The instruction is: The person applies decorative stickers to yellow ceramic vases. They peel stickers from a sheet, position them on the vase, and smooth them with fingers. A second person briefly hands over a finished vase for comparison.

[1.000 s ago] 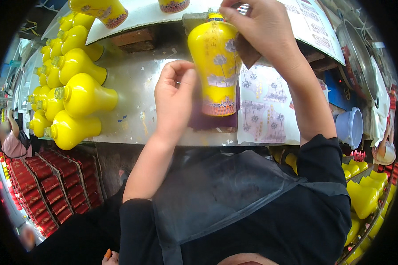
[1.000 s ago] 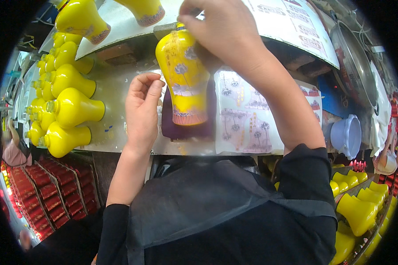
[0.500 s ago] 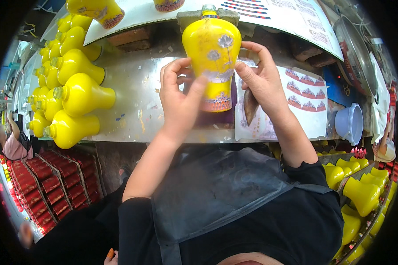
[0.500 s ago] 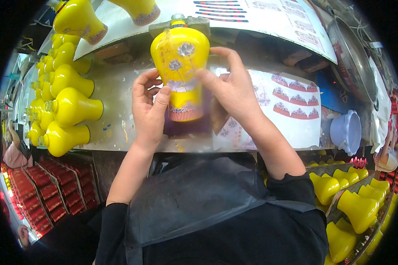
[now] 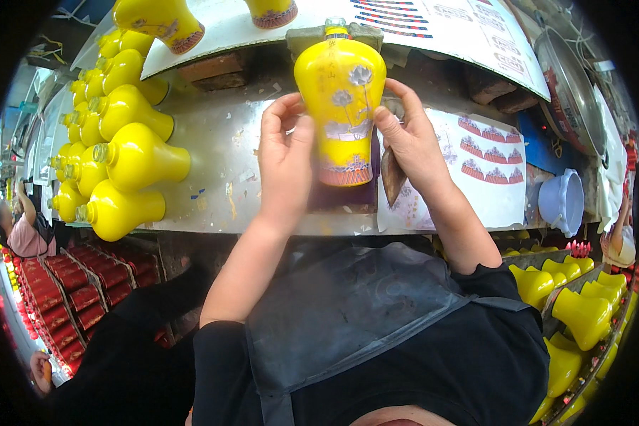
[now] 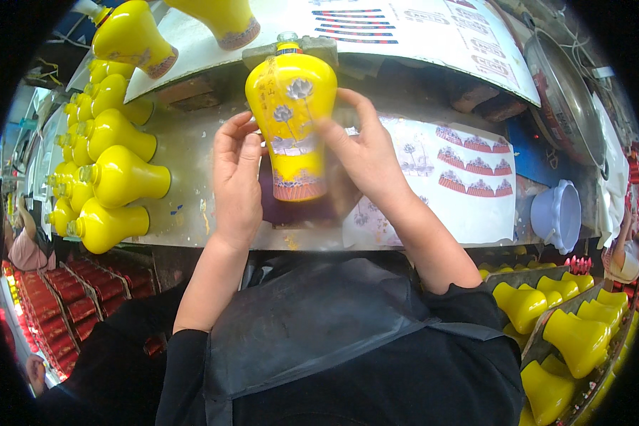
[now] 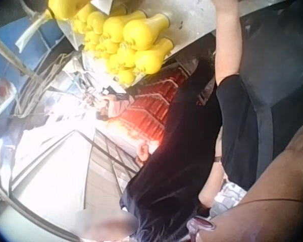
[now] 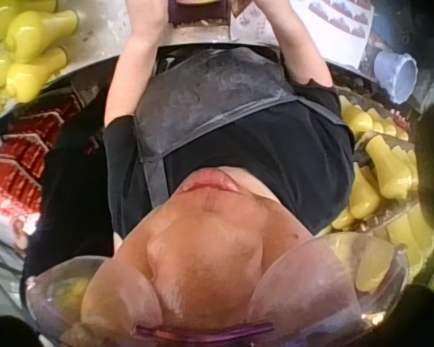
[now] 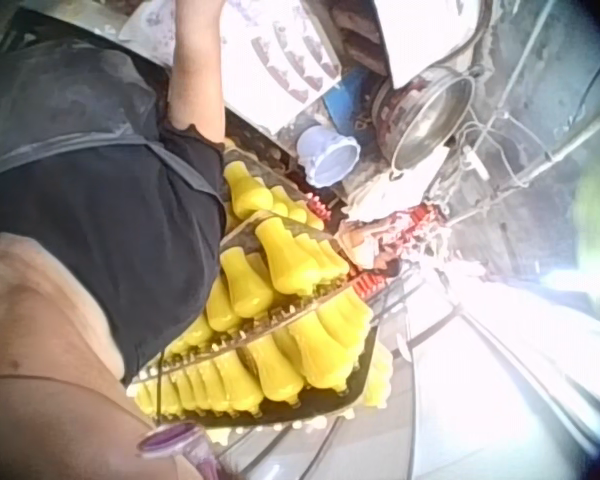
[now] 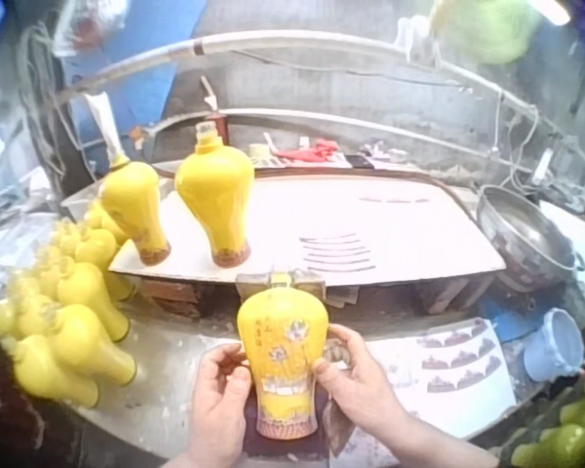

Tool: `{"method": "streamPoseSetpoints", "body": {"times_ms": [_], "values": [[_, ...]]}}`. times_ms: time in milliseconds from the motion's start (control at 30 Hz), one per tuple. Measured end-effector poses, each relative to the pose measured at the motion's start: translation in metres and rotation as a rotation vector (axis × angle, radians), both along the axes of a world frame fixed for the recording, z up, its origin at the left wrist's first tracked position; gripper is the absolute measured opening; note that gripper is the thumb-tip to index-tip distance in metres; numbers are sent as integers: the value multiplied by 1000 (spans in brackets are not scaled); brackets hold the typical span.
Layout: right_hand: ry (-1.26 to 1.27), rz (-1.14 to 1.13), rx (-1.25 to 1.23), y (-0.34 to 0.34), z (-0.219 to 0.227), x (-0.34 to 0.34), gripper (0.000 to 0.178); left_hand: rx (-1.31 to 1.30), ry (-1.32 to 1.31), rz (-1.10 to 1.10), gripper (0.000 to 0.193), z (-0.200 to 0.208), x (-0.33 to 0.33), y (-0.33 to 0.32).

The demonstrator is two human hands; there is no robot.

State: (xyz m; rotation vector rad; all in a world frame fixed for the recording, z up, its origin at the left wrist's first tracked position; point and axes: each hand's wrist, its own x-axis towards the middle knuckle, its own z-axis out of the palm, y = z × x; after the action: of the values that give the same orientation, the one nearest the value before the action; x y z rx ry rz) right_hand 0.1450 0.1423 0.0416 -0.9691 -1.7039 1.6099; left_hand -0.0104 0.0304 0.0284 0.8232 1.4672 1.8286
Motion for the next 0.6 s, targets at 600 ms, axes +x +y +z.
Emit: {"method": "streamPoseSetpoints", "body": {"times_ms": [600], "values": [[35, 92, -63, 7, -26, 3, 76, 53, -244, -159, 51, -21, -11, 4]]}}
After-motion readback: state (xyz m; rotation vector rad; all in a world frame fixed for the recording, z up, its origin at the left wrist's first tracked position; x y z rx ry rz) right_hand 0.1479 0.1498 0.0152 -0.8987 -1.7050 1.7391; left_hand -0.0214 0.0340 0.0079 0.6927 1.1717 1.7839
